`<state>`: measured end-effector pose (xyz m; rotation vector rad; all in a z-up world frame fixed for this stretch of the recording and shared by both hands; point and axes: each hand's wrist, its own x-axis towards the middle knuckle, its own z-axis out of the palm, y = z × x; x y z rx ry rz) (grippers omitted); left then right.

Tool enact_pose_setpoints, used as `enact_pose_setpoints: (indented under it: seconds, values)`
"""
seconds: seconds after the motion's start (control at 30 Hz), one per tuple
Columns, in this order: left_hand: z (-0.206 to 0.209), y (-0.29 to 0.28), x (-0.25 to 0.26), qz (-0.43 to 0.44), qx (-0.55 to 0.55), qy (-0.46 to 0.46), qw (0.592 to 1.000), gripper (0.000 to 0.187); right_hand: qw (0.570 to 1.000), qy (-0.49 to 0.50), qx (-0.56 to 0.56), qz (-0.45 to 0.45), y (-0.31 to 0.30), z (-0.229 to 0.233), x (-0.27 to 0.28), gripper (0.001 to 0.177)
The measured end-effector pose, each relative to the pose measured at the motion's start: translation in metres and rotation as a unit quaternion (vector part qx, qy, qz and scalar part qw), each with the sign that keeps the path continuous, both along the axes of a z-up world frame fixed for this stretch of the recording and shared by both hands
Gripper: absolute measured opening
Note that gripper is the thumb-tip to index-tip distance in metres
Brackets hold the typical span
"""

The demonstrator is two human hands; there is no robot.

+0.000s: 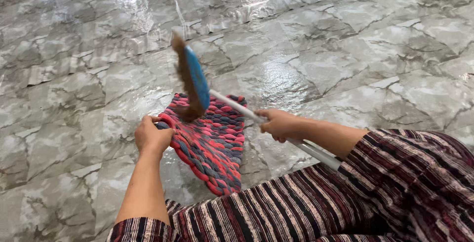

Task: The person cleans a multicolored mat by hand and with a broom, shaking it out and brushing off debris.

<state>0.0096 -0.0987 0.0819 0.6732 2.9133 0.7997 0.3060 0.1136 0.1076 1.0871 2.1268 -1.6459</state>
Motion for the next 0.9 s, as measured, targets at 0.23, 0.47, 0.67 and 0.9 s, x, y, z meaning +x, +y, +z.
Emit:
enact_pose_setpoints:
  seconds: [0.23, 0.47, 0.67, 0.9]
  values:
    - [0.009, 0.001, 0.006, 0.005, -0.012, -0.032, 0.999, 0.056, 0.998, 0.050, 0.030, -0.032, 0.015, 0.015, 0.005, 0.072]
    - [0.008, 0.010, 0.008, 0.000, -0.010, -0.014, 1.000, 0.054, 0.986, 0.017, -0.145, -0.085, 0.006, 0.003, 0.011, 0.076]
    - [0.011, 0.010, 0.012, -0.012, -0.007, -0.016, 1.000, 0.053, 0.993, -0.006, 0.121, -0.007, 0.022, -0.014, 0.009, 0.067]
    - [0.017, 0.012, 0.013, -0.012, -0.007, -0.024, 1.000, 0.053, 0.994, 0.095, -0.038, -0.047, 0.025, 0.004, 0.010, 0.074]
